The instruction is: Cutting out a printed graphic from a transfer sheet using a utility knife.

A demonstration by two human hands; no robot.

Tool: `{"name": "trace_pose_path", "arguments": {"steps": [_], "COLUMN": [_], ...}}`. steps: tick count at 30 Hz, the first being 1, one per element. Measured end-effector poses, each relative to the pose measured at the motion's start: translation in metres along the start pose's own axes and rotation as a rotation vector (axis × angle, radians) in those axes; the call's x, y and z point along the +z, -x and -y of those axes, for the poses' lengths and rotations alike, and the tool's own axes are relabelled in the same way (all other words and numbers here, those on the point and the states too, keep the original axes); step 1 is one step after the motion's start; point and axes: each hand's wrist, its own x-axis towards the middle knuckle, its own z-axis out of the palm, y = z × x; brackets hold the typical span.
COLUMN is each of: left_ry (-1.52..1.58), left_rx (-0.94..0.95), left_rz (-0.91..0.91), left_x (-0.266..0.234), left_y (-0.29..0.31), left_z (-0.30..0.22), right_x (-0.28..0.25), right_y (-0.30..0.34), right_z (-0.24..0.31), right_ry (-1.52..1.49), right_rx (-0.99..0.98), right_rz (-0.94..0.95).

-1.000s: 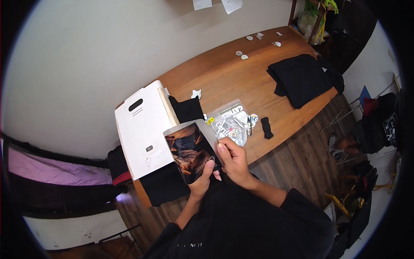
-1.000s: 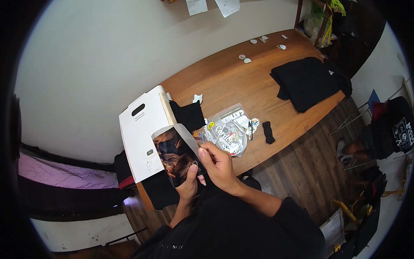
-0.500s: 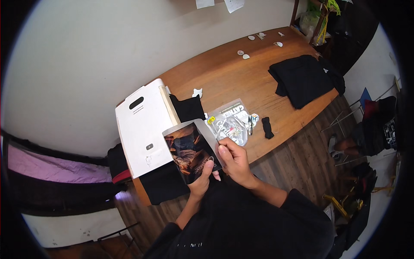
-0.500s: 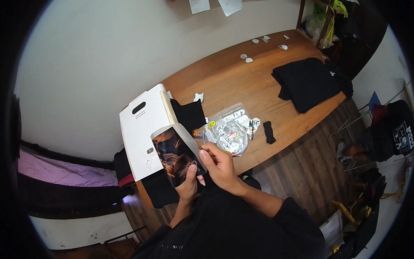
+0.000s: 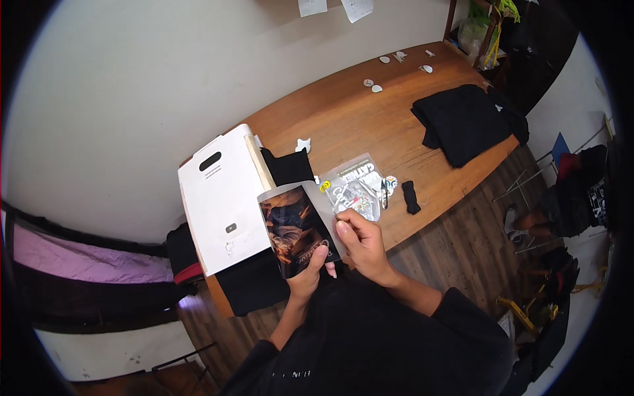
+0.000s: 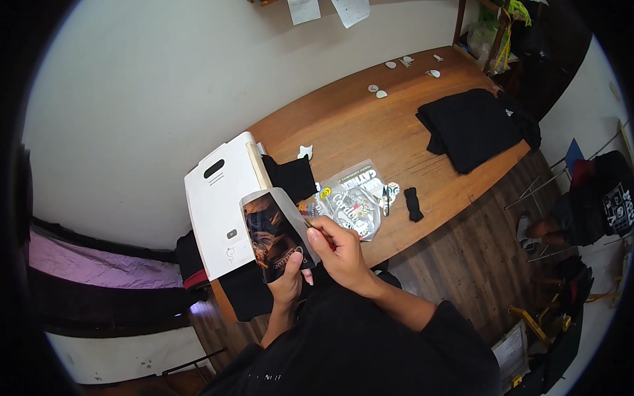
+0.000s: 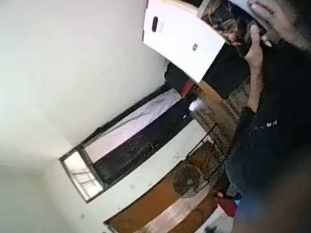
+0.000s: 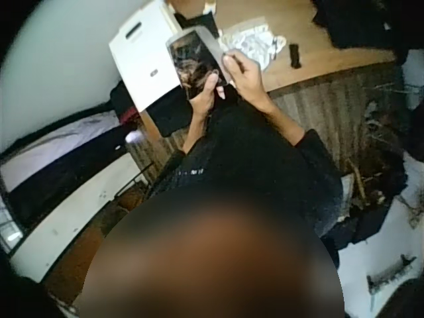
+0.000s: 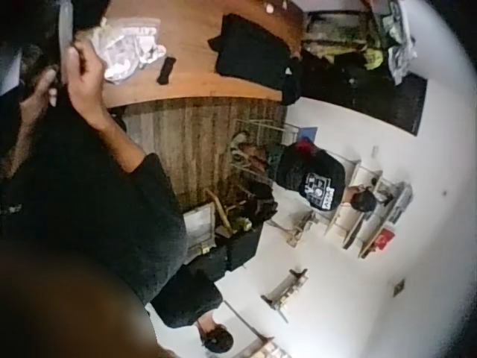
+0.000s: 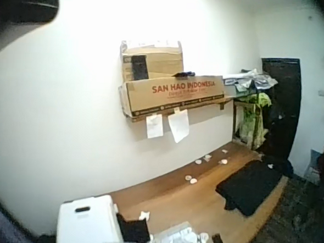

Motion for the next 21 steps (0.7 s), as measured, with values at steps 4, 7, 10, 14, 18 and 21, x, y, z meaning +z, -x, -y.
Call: {"name": "trace_pose_path", "arguments": {"steps": [4,7,10,14,18,21], "left_ry": [0.021,-0.008,-0.002,-0.023,-0.008,-0.008], "left_rx": [-0.057,-0.060,-0.063,-0.019,-0.002,-0.001], "left_rz": [0.070,0.075,0.073,0.002,0.026,0.023], "left_x": [0.0000,-0.0005,-0.0008,-0.0017,-0.0032,-0.0036], "left_y": [-0.0022,-0.0038,-0.0054,-0.0068,-0.0081,-0.0082], "left_z": [-0.0005,-0.0010,-0.0013,-0.0004,0.0016,0.0024], "right_x": [-0.0020,-0.0020,-0.0014,0.0012,0.0016,0.0024], "right_y": [0.0000,-0.0012,-0.0028,-0.0053,-0.0067,-0.0075], "right_z": [0.0016,0.0023,0.0027,0.0032,0.0039,0.0035], "right_ry": [-0.008,0.000,0.019,0.029,0.016,0.023], "right_rx": [-0.069,-0.081,-0.088,-0.013,-0.016,-0.021], "right_rz": [0.000,0.002,-0.002,0.001,-0.007,-0.009]}}
